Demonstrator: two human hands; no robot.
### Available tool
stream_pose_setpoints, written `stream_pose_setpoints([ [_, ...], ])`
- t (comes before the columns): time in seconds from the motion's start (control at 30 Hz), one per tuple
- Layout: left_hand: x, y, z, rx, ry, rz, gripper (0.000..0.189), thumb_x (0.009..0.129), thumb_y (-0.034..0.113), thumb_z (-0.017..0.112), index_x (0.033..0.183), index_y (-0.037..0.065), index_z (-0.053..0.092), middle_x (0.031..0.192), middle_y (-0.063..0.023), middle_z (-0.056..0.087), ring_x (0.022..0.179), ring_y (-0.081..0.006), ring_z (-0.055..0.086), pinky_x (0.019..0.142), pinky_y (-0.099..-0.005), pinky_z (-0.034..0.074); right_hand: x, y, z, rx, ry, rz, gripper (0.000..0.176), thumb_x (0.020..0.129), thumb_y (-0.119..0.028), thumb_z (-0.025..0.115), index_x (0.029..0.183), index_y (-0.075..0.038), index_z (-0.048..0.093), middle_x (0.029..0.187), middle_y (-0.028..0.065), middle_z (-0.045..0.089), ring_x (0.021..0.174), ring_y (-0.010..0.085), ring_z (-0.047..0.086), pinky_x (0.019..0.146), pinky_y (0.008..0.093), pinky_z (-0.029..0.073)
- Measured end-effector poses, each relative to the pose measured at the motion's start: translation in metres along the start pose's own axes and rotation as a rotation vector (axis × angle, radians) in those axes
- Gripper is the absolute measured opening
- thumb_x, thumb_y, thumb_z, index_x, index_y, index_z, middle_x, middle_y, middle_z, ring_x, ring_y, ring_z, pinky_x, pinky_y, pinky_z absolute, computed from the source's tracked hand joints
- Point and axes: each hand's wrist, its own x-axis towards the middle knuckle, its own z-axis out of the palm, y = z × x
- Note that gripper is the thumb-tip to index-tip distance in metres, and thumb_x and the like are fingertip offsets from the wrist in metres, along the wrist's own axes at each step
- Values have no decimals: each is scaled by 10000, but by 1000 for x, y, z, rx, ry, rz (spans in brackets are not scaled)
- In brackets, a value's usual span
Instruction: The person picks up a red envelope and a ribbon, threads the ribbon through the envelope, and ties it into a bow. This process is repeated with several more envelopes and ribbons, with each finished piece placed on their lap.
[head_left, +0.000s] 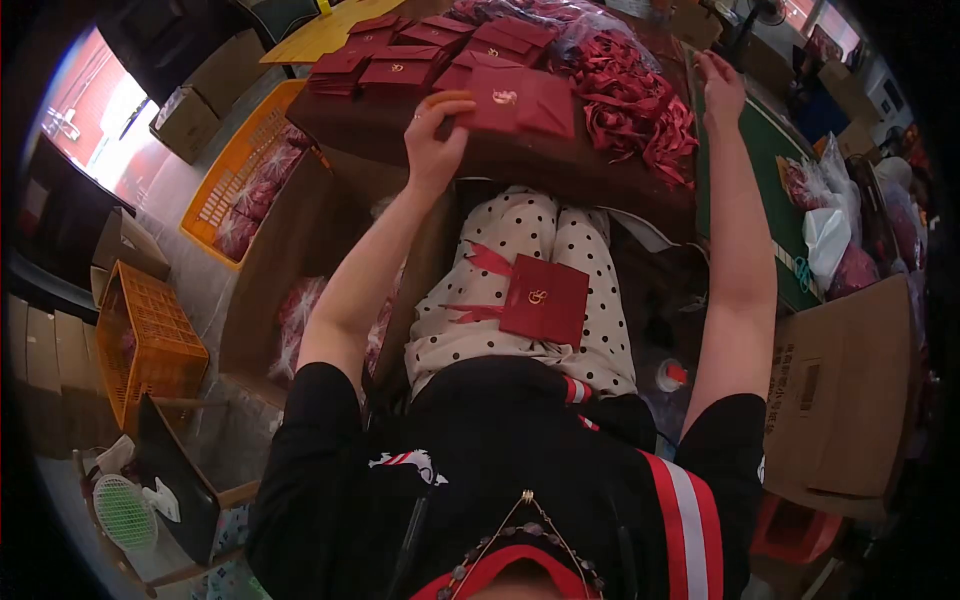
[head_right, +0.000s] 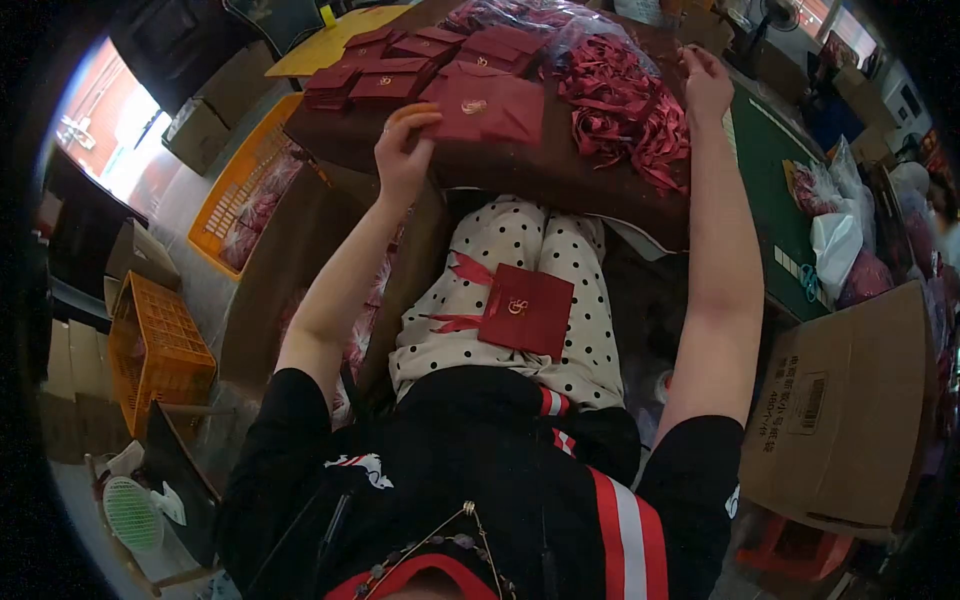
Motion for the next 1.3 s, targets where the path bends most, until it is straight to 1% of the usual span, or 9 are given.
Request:
stream_pose_setpoints([
  [0.03, -17, 7, -4, -22, -58, -24, 268, 766, -83, 583, 974, 17, 719, 1074, -119, 690, 1029, -250, 646, 945, -329, 484, -1, -17, -1, 107, -31, -104, 202, 936, -111, 695, 1113, -16, 670, 1027, 52, 715, 930, 140, 665, 829, 265, 543],
  [0.27, -136, 48, -22, -322, -433, -452, 264, 923, 141, 519, 963, -28, 717, 1114, -146, 669, 1020, -219, 601, 916, -329, 454, -77, -103, -5, 329, -99, -267, 170, 967, -90, 634, 1122, -27, 667, 1001, 44, 699, 889, 121, 648, 797, 241, 500],
  [0.37, -169, 56, -22, 25, -622, -675, 209, 832, 191, 783, 912, 12, 710, 999, -113, 658, 814, -188, 623, 719, -307, 492, -170, -121, -1, 255, -300, -44, 189, 947, -68, 657, 1128, -27, 693, 987, 15, 687, 883, 85, 630, 791, 221, 490],
  [0.5, -192, 57, -18, 233, -541, -678, 390, 778, 225, 831, 1065, 33, 651, 977, -114, 609, 886, -254, 636, 808, -350, 524, -269, -69, -4, -127, -705, 70, 169, 932, -50, 663, 1093, -60, 713, 901, -29, 648, 821, 32, 559, 739, 187, 438],
  [0.6, -192, 59, -16, 323, -596, -907, 605, 742, 249, 849, 1271, 89, 603, 1167, -168, 563, 1049, -318, 632, 936, -398, 517, -325, -17, -1, -152, -814, 416, 151, 910, -73, 692, 1053, -36, 722, 887, -17, 665, 811, 64, 586, 742, 217, 467],
  [0.77, -198, 61, -14, 518, -656, -736, 661, 732, 266, 847, 1326, 113, 602, 1198, -168, 565, 1046, -343, 615, 933, -412, 506, -369, 47, 15, -290, -782, 408, 141, 877, -139, 727, 985, -50, 741, 893, 63, 734, 782, 126, 665, 733, 275, 524],
  [0.93, -202, 66, -15, 493, -551, -574, 530, 747, 257, 823, 1227, 101, 660, 1036, -128, 634, 989, -313, 630, 875, -392, 515, -377, 48, 20, -567, -788, 235, 212, 840, -254, 736, 955, -77, 748, 867, 102, 746, 720, 223, 708, 670, 336, 537],
  [1.13, -195, 72, -14, 300, -487, -686, 315, 743, 202, 765, 1024, 69, 719, 791, -105, 661, 760, -288, 655, 696, -386, 523, -384, 35, 22, -666, -790, 15, 171, 818, -213, 726, 901, -63, 725, 835, 123, 720, 707, 273, 697, 664, 371, 542],
  [1.3, -199, 73, -12, 269, -551, -766, 370, 769, 195, 754, 1102, 42, 704, 905, -123, 671, 834, -264, 657, 780, -363, 521, -389, 31, 21, -670, -827, -134, 142, 801, -171, 716, 872, -50, 693, 833, 133, 695, 730, 313, 683, 675, 394, 538],
])
